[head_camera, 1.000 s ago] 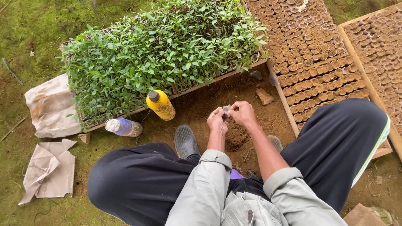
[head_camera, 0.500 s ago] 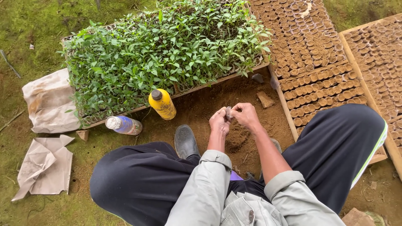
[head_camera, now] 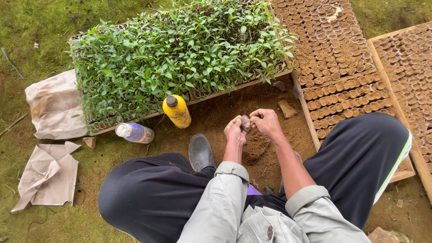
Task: The person sits on the ground and plants small seedlings into individual biodegradable pots filled with soil. They pick up a seedling, place it into a pot, and cover the roots with soil, repeating this process for multiple pots arranged on wooden trays.
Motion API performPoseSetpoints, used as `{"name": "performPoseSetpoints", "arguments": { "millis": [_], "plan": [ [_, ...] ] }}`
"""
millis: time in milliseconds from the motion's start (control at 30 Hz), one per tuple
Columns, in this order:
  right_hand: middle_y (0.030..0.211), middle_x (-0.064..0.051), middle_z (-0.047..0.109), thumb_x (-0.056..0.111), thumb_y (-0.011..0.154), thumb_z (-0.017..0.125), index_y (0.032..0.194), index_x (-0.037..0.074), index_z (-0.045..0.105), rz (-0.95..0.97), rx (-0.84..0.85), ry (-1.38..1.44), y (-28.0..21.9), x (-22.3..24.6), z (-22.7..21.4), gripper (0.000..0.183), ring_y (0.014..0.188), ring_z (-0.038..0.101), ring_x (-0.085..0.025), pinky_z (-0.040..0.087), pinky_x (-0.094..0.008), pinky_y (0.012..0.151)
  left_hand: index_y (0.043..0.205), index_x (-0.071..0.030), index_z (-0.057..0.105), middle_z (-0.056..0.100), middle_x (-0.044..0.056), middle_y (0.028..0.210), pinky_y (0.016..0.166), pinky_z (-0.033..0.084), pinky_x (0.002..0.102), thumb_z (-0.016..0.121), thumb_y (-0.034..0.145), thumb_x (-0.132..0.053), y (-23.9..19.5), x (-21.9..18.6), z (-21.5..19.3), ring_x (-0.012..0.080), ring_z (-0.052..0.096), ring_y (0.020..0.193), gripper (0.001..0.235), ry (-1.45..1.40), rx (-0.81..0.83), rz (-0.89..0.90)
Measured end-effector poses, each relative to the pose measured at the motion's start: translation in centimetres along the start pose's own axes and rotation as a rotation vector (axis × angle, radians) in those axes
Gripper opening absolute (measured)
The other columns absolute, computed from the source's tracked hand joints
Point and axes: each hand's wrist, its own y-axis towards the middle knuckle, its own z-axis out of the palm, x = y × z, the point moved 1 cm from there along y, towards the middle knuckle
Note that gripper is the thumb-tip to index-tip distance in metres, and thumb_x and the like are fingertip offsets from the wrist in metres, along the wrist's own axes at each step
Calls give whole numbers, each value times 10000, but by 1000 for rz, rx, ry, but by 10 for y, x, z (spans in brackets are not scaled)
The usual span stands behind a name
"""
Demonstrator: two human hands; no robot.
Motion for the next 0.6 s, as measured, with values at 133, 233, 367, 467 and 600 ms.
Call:
{"name": "performPoseSetpoints", "arguments": {
  "millis": [133, 233, 367, 467, 600],
  "plan": [
    [625, -136, 692, 8, 740, 666, 881, -23, 757, -31, 15, -72, -1, 2, 0, 170, 533, 660, -120, 561, -262, 495, 1188, -69, 670, 767, 175, 1047, 773, 685, 451, 637, 993, -74, -3, -1, 1, 284, 778, 888, 198, 0, -3, 14],
    [648, -89, 719, 125, 699, 729, 797, 141, 814, -47, -15, -301, 3, -5, 2, 131, 604, 651, -138, 517, -336, 554, 1197, -83, 675, 768, 126, 1036, 777, 676, 453, 650, 983, -79, -15, -6, 6, 243, 771, 903, 216, 41, -26, 33],
    [717, -80, 742, 209, 705, 772, 808, 192, 823, -47, -8, -424, 14, -23, 5, 117, 702, 682, -214, 521, -375, 631, 1195, -80, 674, 762, 150, 1048, 776, 677, 458, 646, 987, -74, -17, -8, 7, 260, 766, 912, 211, 55, -35, 59],
    [715, -58, 748, 251, 703, 800, 778, 223, 820, -25, -1, -492, 25, -45, 9, 82, 734, 711, -269, 534, -419, 667, 1205, -83, 671, 760, 153, 1040, 767, 677, 438, 645, 984, -72, -18, -7, 8, 249, 761, 899, 223, 85, -40, 75],
    [705, -65, 748, 259, 704, 772, 710, 244, 806, 16, 3, -540, 34, -67, 16, 37, 755, 728, -317, 530, -436, 659, 1159, -70, 687, 759, 199, 998, 730, 679, 406, 638, 975, -50, -18, -7, 9, 258, 764, 849, 192, 65, -66, 75]
  ]
}}
